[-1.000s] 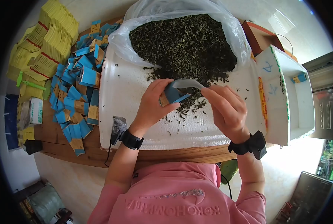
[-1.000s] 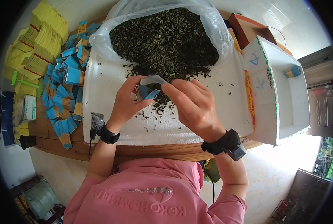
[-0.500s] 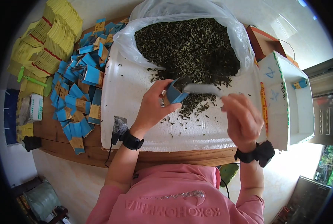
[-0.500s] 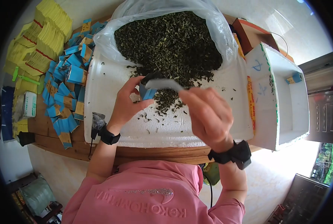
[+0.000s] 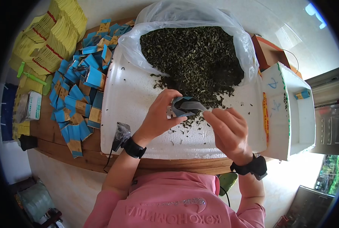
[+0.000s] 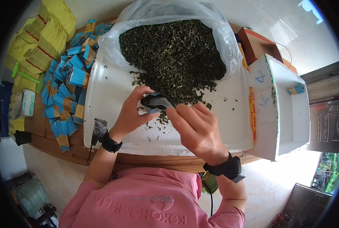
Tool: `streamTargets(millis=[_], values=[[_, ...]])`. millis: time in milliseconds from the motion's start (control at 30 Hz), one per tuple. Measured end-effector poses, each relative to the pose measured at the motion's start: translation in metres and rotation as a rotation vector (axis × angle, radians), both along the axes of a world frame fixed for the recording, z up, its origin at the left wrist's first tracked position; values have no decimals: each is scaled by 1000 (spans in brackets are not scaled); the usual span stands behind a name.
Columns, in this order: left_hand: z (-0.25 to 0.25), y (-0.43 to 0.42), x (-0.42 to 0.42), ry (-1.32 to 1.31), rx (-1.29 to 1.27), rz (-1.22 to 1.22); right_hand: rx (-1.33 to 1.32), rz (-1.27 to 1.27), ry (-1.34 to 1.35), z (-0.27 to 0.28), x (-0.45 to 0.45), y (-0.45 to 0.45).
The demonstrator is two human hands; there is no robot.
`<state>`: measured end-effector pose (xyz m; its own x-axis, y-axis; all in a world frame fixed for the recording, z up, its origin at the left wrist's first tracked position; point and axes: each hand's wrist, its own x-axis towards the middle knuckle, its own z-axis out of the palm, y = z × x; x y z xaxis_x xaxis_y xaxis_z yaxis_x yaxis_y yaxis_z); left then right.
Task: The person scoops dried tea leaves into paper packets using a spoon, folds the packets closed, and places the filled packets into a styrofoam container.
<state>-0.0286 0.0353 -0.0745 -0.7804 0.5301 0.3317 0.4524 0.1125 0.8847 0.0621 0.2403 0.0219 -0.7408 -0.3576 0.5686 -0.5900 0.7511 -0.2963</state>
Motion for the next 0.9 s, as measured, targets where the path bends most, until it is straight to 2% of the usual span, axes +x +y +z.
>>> streamTargets(millis=[133,200,267,333,400,433,533,567,633,733,800,867,900], values=[[3,-1,1,-53,-27,21,-95,-85,34,12,-5,7],[2,0,1,0,-34,32,-56,-46,56,14,-10,3],[1,1,0,-5,-55,44,113,-20,-111,8,-10,-5],[2,0,0,-9,-79,69,104,-17,-130,6,-12,-6],[5,-1,1,-7,-64,75,-129,-55,29,6,-16,0],[5,-1,1,-8,-66,76,-251,-154,-20,1,-11,6],[6,0,0,7,-48,88,-380,-383,-133,-1,-11,27],[6,0,0,15,-63,91,-375,-386,-131,-8,-12,36],[7,1,-2,27,-74,92,-277,-606,-145,-34,-16,55],[6,1,-2,69,-56,103,-132,-676,-59,-59,-22,67],[6,2,-1,71,-33,116,-170,-677,-56,-82,-33,65],[7,2,-1,59,-47,115,-505,-699,-302,-100,-46,57],[7,2,0,45,-56,122,-723,-688,-467,-90,-52,49]])
